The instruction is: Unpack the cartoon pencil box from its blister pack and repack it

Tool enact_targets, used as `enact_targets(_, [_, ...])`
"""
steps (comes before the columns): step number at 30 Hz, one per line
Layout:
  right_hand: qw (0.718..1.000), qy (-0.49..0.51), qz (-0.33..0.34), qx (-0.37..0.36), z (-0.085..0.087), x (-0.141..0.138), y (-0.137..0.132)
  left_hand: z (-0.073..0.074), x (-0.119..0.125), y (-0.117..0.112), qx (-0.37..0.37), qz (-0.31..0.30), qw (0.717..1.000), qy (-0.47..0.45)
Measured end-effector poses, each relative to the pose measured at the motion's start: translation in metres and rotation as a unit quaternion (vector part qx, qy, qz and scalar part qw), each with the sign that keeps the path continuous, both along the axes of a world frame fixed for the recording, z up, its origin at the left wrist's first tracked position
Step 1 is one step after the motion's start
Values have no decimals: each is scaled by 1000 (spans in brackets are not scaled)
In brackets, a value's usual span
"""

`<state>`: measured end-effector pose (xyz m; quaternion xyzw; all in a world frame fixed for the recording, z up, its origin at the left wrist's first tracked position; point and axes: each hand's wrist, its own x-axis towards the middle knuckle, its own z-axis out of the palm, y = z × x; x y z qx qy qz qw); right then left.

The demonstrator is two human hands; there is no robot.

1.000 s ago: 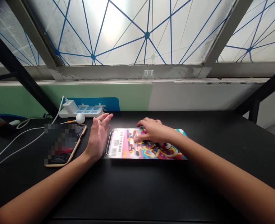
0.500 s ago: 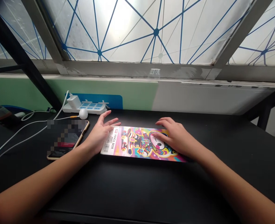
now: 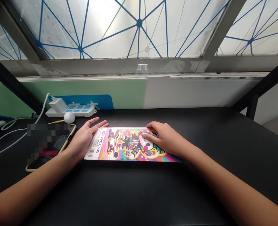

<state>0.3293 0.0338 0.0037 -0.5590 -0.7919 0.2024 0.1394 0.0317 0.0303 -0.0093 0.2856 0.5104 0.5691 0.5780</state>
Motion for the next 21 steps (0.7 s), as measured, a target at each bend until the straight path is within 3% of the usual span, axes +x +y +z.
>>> enact_targets(3, [999,-11,-2,34,-3,3,2,-1,1,0,-13,-2,1000,12])
enact_targets(6, [991,-24,0,129,-3,5,2,-4,-1,0,1,-20,997,68])
enact_targets(10, [945,-16,24,327,6,5,-6,-8,-1,-5,108,-38,983,143])
enact_targets(12, [920,-11,28,392,12,3,-15,-8,0,-8,173,-30,973,147])
enact_targets(17, [916,-54,49,395,19,-8,-39,1,1,-16,242,-12,964,108])
enact_targets(21, [918,-96,114,368,17,-16,-49,12,-3,-17,226,-71,968,86])
